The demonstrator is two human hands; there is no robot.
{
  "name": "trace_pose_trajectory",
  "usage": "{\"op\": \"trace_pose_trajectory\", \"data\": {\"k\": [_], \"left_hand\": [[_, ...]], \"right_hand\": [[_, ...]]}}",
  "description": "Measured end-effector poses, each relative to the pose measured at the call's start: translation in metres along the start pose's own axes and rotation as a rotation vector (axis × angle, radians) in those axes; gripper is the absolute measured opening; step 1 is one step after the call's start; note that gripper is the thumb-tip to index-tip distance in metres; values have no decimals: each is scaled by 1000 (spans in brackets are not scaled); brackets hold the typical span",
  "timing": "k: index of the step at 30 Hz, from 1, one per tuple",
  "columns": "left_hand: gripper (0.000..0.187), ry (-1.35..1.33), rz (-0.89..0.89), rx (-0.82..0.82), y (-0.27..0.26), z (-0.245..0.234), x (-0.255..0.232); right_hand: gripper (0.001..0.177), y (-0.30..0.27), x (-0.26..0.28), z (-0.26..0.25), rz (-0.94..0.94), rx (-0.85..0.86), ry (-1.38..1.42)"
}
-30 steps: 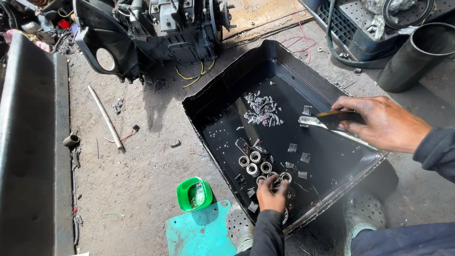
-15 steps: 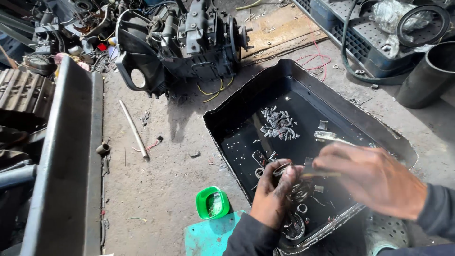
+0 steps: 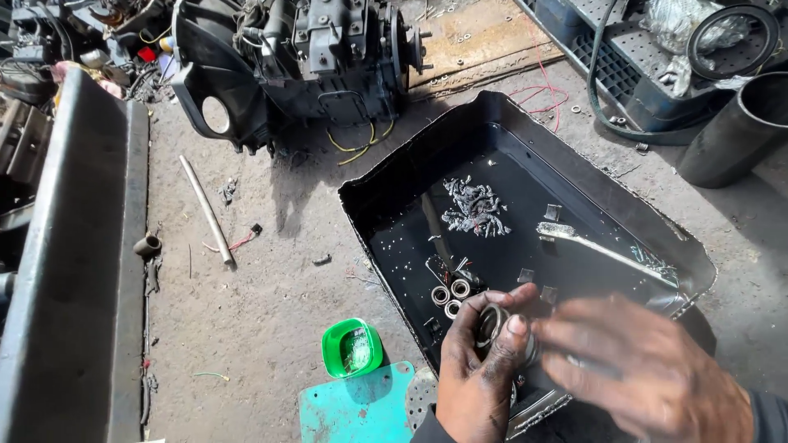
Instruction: Cleaning and inspecting small mechanical parts, including a large spring and various rings, using a tray of fluid.
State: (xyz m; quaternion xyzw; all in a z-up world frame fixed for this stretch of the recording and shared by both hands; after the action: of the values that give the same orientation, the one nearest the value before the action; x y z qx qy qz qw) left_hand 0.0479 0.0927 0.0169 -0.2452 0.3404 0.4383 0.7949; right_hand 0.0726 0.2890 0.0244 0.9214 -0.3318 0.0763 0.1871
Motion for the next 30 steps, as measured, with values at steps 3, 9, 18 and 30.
{"op": "trace_pose_trajectory", "data": {"k": [3, 9, 18, 30], "left_hand": [[26, 8, -26, -28, 0, 1, 5], [30, 23, -68, -73, 4, 11, 7], [33, -32, -85, -138, 4, 13, -7], [34, 408, -84, -274, -2, 22, -12]], "right_hand": [[35, -5, -10, 9, -29, -35, 5], [36, -20, -13, 6, -47, -100, 0], [43, -33, -36, -9, 430, -185, 559], [39, -19, -1, -15, -10, -48, 178]]}}
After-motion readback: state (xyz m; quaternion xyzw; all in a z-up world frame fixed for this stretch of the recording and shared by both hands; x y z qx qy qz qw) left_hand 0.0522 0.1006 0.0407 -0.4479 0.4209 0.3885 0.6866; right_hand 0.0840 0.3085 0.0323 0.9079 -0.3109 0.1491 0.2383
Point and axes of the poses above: each hand's wrist, its own y-axis towards the middle knuckle, its own z-axis out of the palm, x = y × z, the point moved 1 cm from there along y, towards the middle knuckle, and after that the axes turned 15 degrees about x, right-handed, at the moved point
